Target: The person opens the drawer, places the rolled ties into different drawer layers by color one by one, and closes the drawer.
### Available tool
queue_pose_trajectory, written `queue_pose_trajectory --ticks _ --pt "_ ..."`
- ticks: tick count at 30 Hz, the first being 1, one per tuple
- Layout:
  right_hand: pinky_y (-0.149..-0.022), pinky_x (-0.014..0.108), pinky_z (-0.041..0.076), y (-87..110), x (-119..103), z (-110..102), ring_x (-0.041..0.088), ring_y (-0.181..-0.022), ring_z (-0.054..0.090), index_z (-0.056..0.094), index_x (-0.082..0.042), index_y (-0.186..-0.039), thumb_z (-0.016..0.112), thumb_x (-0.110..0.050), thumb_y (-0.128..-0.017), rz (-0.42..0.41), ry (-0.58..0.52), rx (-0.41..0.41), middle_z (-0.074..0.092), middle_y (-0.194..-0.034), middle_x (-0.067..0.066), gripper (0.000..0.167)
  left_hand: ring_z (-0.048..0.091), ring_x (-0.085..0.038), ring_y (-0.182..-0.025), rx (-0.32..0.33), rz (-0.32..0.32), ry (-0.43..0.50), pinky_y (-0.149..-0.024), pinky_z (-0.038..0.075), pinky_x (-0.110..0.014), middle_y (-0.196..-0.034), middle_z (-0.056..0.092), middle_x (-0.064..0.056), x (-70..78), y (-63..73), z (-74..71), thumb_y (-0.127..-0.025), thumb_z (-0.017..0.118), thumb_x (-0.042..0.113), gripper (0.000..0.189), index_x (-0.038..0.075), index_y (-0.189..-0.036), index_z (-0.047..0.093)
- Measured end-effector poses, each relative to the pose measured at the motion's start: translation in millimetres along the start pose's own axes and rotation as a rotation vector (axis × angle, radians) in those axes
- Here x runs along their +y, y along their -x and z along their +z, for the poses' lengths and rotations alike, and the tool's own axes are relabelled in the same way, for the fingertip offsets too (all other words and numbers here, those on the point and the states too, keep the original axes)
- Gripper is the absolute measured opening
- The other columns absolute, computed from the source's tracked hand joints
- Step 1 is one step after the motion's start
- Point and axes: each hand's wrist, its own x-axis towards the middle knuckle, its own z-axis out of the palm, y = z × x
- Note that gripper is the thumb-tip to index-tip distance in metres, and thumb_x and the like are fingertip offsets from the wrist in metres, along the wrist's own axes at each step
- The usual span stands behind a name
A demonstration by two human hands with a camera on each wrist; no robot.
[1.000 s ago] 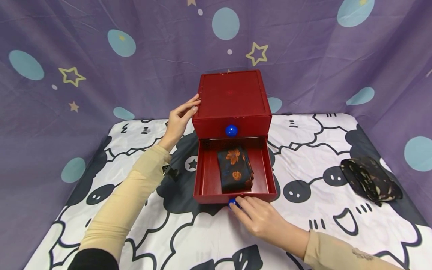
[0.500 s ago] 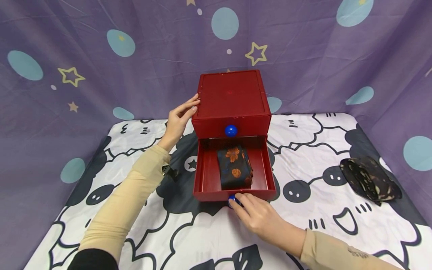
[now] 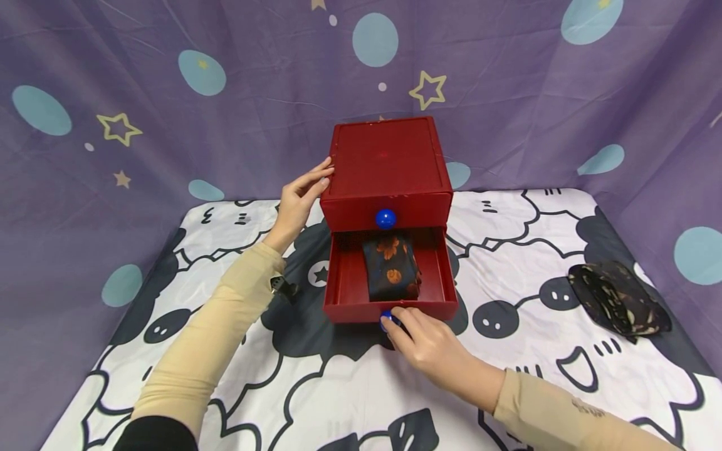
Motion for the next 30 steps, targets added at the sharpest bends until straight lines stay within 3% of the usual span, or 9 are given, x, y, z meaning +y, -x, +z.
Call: queue_pose_trajectory --ticks 11,19,24,30 --pt "-0.057 0.034 0.054 1.5 8 8 0.024 -0.069 0.06 0.066 0.002 -0.093 0.041 -0.018 -0.094 0.038 0.002 -0.02 0.059 -0.085 0.016 0.032 0.038 -0.022 -0.124 0.001 -0.002 -0.001 -0.101 0.031 -0.025 -0.131 0.041 -0.022 0.9 0.3 0.0 -0.086 0.05 -0.003 0.029 -0.016 -0.112 0.052" --pt "-0.057 0.033 0.054 -0.9 13 10 0.023 -0.071 0.06 0.066 0.001 -0.095 0.039 -0.021 -0.095 0.076 -0.018 -0.035 0.058 -0.087 0.016 0.034 0.038 -0.022 -0.124 0.002 -0.003 0.008 -0.103 0.03 -0.032 -0.131 0.041 -0.023 0.5 0.4 -0.2 -0.086 0.051 -0.003 0.029 -0.016 -0.112 0.052" --pt "-0.059 0.033 0.054 -1.7 16 11 0.023 -0.072 0.061 0.065 0.001 -0.096 0.038 -0.022 -0.095 0.103 -0.007 -0.09 0.058 -0.089 0.015 0.036 0.037 -0.022 -0.124 0.001 -0.004 0.011 -0.103 0.03 -0.033 -0.131 0.041 -0.023 0.2 0.1 -0.1 -0.087 0.05 -0.002 0.029 -0.016 -0.112 0.052" --pt "-0.062 0.033 0.054 -1.4 21 13 0.023 -0.074 0.061 0.064 0.001 -0.098 0.045 -0.02 -0.092 0.123 -0.01 -0.142 0.057 -0.091 0.016 0.029 0.037 -0.022 -0.124 0.002 -0.009 0.01 -0.101 0.031 -0.027 -0.131 0.041 -0.022 0.4 0.4 -0.2 -0.086 0.051 -0.002 0.029 -0.016 -0.112 0.052"
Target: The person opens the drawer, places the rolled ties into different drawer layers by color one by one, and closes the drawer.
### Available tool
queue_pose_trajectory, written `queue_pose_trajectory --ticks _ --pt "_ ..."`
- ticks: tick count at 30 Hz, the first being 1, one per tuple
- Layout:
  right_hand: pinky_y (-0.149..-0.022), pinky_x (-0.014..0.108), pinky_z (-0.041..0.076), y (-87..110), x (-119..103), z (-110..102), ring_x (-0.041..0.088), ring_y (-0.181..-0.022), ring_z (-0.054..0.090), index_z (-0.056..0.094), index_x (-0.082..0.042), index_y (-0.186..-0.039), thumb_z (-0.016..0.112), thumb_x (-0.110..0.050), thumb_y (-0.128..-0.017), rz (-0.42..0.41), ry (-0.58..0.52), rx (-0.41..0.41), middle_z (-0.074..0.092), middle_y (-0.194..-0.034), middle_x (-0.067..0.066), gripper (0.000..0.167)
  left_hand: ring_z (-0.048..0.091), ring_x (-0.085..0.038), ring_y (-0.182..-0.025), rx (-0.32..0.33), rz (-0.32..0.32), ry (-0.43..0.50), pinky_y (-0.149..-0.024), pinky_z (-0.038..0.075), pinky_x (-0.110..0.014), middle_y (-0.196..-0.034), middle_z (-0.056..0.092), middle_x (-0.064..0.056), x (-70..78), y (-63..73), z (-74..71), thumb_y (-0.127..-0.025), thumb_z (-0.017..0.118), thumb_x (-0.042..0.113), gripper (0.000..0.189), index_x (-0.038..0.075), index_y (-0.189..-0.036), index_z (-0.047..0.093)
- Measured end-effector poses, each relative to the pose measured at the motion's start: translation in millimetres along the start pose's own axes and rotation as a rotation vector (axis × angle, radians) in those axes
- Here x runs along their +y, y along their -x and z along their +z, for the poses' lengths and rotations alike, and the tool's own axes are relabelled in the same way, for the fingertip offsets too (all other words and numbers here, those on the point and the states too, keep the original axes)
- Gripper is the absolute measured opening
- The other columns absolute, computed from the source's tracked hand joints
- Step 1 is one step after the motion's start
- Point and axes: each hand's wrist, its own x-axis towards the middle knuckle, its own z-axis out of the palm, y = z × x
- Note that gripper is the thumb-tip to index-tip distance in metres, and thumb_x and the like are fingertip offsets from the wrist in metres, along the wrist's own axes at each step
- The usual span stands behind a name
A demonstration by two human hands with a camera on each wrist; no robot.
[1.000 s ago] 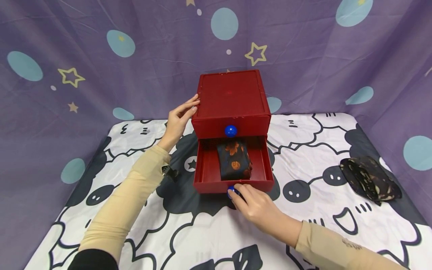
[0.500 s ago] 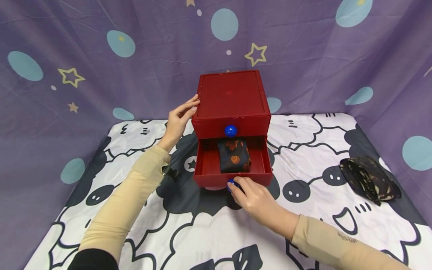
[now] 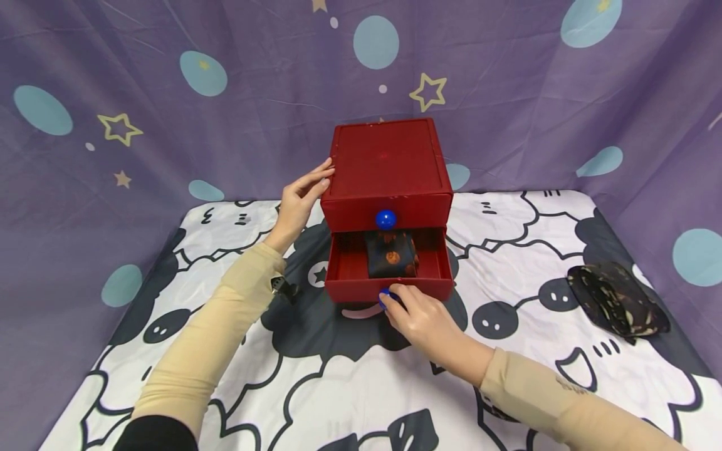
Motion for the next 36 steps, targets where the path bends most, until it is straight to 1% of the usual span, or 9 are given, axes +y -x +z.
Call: queue_pose_trajectory --ticks 1,5,8,16,24,29,31,33,36 --pt "-0.063 0.033 0.054 -0.3 1 1 0.023 -0.074 0.061 0.064 0.001 -0.098 0.046 -0.019 -0.092 0.0 0.0 0.002 0.057 -0.091 0.017 0.028 0.037 -0.022 -0.124 -0.001 0.0 0.001 -0.101 0.031 -0.027 -0.131 0.041 -0.022 0.0 0.0 0.0 -0.086 0.051 -0.002 0.029 -0.016 -0.112 0.052" --pt "-0.062 0.033 0.054 -2.4 5 3 0.024 -0.074 0.061 0.064 0.001 -0.097 0.039 -0.023 -0.094 0.0 0.009 0.023 0.057 -0.091 0.016 0.035 0.037 -0.022 -0.125 -0.002 -0.003 0.003 -0.102 0.031 -0.028 -0.131 0.041 -0.022 0.3 0.0 0.3 -0.086 0.051 -0.002 0.029 -0.016 -0.112 0.052" --pt "-0.063 0.033 0.054 -3.9 7 4 0.024 -0.075 0.061 0.064 0.001 -0.097 0.035 -0.025 -0.095 0.008 0.01 0.018 0.057 -0.091 0.016 0.039 0.037 -0.022 -0.124 0.0 -0.003 0.003 -0.101 0.031 -0.027 -0.131 0.041 -0.022 0.4 0.1 0.6 -0.086 0.051 -0.002 0.029 -0.016 -0.112 0.052" --pt "-0.063 0.033 0.054 -6.2 14 9 0.024 -0.074 0.061 0.064 0.001 -0.097 0.037 -0.024 -0.094 0.016 0.019 0.027 0.057 -0.091 0.017 0.037 0.037 -0.022 -0.124 0.0 0.003 -0.002 -0.101 0.031 -0.025 -0.131 0.041 -0.023 0.4 0.1 1.0 -0.087 0.051 -0.002 0.029 -0.016 -0.112 0.052" --pt "-0.06 0.034 0.054 -10.7 20 15 0.025 -0.074 0.06 0.064 0.002 -0.096 0.034 -0.025 -0.095 0.021 0.018 0.056 0.057 -0.091 0.017 0.041 0.037 -0.023 -0.124 0.001 0.007 -0.006 -0.101 0.031 -0.025 -0.13 0.042 -0.023 0.2 0.5 0.7 -0.086 0.051 -0.002 0.029 -0.016 -0.111 0.053" --pt "-0.063 0.034 0.054 -12.2 24 17 0.025 -0.076 0.06 0.064 0.002 -0.098 0.042 -0.022 -0.092 0.036 0.021 0.044 0.056 -0.093 0.018 0.033 0.037 -0.023 -0.124 0.004 0.007 -0.008 -0.102 0.031 -0.028 -0.13 0.042 -0.022 0.0 0.3 0.6 -0.086 0.051 -0.002 0.029 -0.016 -0.111 0.053" --pt "-0.064 0.034 0.054 -12.7 26 18 0.026 -0.077 0.06 0.064 0.002 -0.098 0.051 -0.018 -0.089 0.045 0.02 0.038 0.056 -0.094 0.018 0.025 0.037 -0.023 -0.124 0.004 0.009 -0.007 -0.102 0.03 -0.029 -0.13 0.042 -0.023 -0.1 0.3 0.8 -0.086 0.051 -0.002 0.028 -0.016 -0.111 0.053" --pt "-0.063 0.035 0.054 -13.7 28 19 0.026 -0.076 0.06 0.064 0.002 -0.098 0.063 -0.012 -0.081 0.048 0.017 0.043 0.056 -0.093 0.018 0.022 0.038 -0.023 -0.124 0.003 0.012 -0.007 -0.102 0.03 -0.03 -0.13 0.042 -0.023 -0.1 0.2 0.9 -0.086 0.051 -0.002 0.028 -0.016 -0.111 0.053" --pt "-0.062 0.036 0.054 -15.0 29 21 0.026 -0.076 0.06 0.064 0.002 -0.097 0.077 -0.003 -0.064 0.052 0.022 0.046 0.056 -0.093 0.018 0.036 0.038 -0.023 -0.124 0.002 0.012 -0.01 -0.102 0.03 -0.029 -0.13 0.042 -0.023 -0.2 0.1 0.7 -0.086 0.051 -0.002 0.029 -0.016 -0.111 0.053"
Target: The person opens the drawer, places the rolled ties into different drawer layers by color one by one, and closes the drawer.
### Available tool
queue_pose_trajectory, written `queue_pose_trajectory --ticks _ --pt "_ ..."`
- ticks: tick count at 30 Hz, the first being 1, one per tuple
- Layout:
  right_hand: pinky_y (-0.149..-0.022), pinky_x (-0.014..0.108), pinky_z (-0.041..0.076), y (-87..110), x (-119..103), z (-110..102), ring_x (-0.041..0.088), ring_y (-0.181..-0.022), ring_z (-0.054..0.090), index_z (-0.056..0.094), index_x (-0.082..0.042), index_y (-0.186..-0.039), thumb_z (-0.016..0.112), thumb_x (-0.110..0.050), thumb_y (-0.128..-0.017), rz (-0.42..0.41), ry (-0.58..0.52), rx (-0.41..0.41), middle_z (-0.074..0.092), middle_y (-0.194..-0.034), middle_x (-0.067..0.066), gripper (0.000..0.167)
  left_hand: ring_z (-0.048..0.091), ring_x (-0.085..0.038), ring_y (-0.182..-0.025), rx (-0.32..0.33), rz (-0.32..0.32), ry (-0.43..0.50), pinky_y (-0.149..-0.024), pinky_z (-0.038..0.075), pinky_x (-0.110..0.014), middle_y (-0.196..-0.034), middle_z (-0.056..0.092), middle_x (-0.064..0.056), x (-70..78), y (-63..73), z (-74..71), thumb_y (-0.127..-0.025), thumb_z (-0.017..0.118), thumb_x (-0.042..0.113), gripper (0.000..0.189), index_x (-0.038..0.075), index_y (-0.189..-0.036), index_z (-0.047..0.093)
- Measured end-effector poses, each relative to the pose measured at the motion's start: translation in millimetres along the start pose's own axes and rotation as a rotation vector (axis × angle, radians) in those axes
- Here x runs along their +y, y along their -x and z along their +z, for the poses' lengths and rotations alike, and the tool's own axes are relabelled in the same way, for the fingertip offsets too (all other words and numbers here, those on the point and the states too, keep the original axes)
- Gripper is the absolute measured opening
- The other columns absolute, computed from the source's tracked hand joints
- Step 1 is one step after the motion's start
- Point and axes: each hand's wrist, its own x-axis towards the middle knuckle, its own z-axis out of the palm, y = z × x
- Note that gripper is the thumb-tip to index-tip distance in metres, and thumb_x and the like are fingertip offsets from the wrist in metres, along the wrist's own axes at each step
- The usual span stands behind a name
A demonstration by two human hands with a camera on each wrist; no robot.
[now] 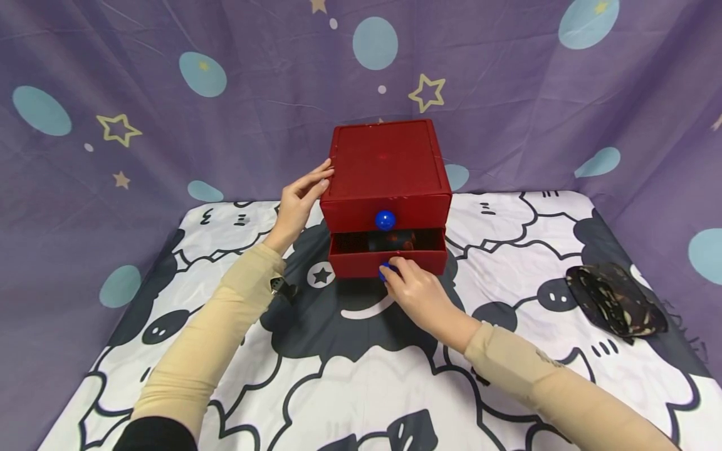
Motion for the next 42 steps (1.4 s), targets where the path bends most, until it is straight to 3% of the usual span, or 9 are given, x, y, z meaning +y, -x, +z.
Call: queue_pose_trajectory --ticks 2,42 --pt "-0.062 0.036 0.054 -0.7 1 1 0.026 -0.075 0.059 0.064 0.002 -0.097 0.08 0.0 -0.058 0.009 0.005 -0.003 0.056 -0.092 0.018 0.042 0.037 -0.023 -0.124 -0.001 -0.003 -0.003 -0.102 0.031 -0.028 -0.131 0.042 -0.022 -0.1 0.1 -0.2 -0.087 0.051 -0.002 0.029 -0.015 -0.112 0.053" --pt "-0.066 0.036 0.053 -12.0 20 15 0.026 -0.078 0.057 0.064 0.003 -0.096 0.076 -0.001 -0.065 0.088 0.025 0.003 0.055 -0.093 0.017 0.034 0.038 -0.022 -0.124 0.0 0.004 -0.008 -0.101 0.031 -0.026 -0.13 0.042 -0.022 -1.1 0.6 0.2 -0.086 0.051 -0.002 0.029 -0.015 -0.112 0.052"
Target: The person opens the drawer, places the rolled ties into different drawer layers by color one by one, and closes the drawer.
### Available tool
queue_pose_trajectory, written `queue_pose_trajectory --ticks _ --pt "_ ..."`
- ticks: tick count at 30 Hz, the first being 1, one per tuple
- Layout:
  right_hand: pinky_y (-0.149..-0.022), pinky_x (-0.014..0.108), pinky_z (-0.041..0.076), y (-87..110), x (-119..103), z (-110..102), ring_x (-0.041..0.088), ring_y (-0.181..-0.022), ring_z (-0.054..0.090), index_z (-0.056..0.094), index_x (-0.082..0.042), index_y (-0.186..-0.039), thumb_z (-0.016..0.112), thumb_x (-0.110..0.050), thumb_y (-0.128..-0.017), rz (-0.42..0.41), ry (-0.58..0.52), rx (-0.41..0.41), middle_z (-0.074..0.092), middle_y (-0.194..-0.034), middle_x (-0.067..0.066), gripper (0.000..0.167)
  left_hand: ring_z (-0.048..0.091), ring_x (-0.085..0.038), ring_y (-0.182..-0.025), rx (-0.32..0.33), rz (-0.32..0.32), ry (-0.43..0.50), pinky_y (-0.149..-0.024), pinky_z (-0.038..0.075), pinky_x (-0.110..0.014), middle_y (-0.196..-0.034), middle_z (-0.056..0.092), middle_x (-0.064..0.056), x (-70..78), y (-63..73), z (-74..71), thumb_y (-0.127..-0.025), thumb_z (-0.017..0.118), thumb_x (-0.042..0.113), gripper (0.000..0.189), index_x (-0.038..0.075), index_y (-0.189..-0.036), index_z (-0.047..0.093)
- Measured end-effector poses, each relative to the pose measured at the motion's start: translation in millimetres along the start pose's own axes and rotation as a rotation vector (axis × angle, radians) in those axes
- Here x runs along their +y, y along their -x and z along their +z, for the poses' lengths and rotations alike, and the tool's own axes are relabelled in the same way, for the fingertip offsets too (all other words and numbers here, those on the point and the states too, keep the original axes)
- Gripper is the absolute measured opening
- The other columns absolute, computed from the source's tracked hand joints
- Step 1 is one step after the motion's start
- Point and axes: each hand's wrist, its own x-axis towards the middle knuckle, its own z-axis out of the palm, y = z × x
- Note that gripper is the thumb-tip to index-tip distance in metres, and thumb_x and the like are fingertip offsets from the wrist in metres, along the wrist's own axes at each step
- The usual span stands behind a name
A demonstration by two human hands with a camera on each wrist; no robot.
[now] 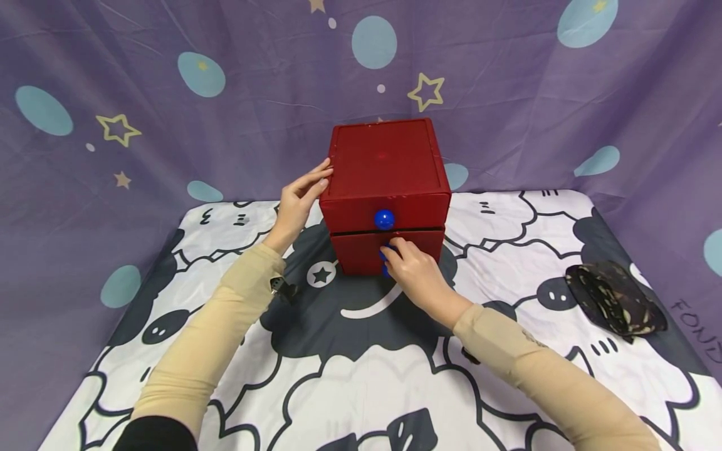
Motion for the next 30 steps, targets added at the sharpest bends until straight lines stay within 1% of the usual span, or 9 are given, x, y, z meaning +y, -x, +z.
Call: queue_pose_trajectory --ticks 9,20,30 --pt "-0.067 0.037 0.053 -1.4 2.0 1.3 0.026 -0.079 0.057 0.064 0.003 -0.096 0.076 -0.001 -0.065 0.005 -0.004 0.003 0.055 -0.093 0.017 0.033 0.038 -0.022 -0.124 0.0 -0.003 0.002 -0.101 0.031 -0.025 -0.131 0.042 -0.022 -0.4 -0.2 -0.8 -0.086 0.051 -0.002 0.029 -0.015 -0.112 0.053" --pt "-0.068 0.037 0.053 -4.0 4.6 3.8 0.026 -0.078 0.058 0.064 0.004 -0.094 0.077 0.0 -0.062 0.005 -0.004 0.013 0.056 -0.092 0.016 0.035 0.038 -0.022 -0.124 0.0 -0.005 0.012 -0.101 0.031 -0.025 -0.131 0.042 -0.022 0.2 -1.3 -0.3 -0.086 0.051 -0.002 0.029 -0.015 -0.112 0.052" --pt "-0.069 0.037 0.053 -4.1 4.6 3.9 0.026 -0.08 0.058 0.065 0.003 -0.095 0.076 0.0 -0.064 0.027 -0.021 0.002 0.056 -0.092 0.016 0.033 0.038 -0.022 -0.124 0.001 -0.004 0.011 -0.101 0.031 -0.024 -0.131 0.042 -0.022 0.8 -1.0 -0.5 -0.086 0.051 -0.002 0.029 -0.015 -0.112 0.052"
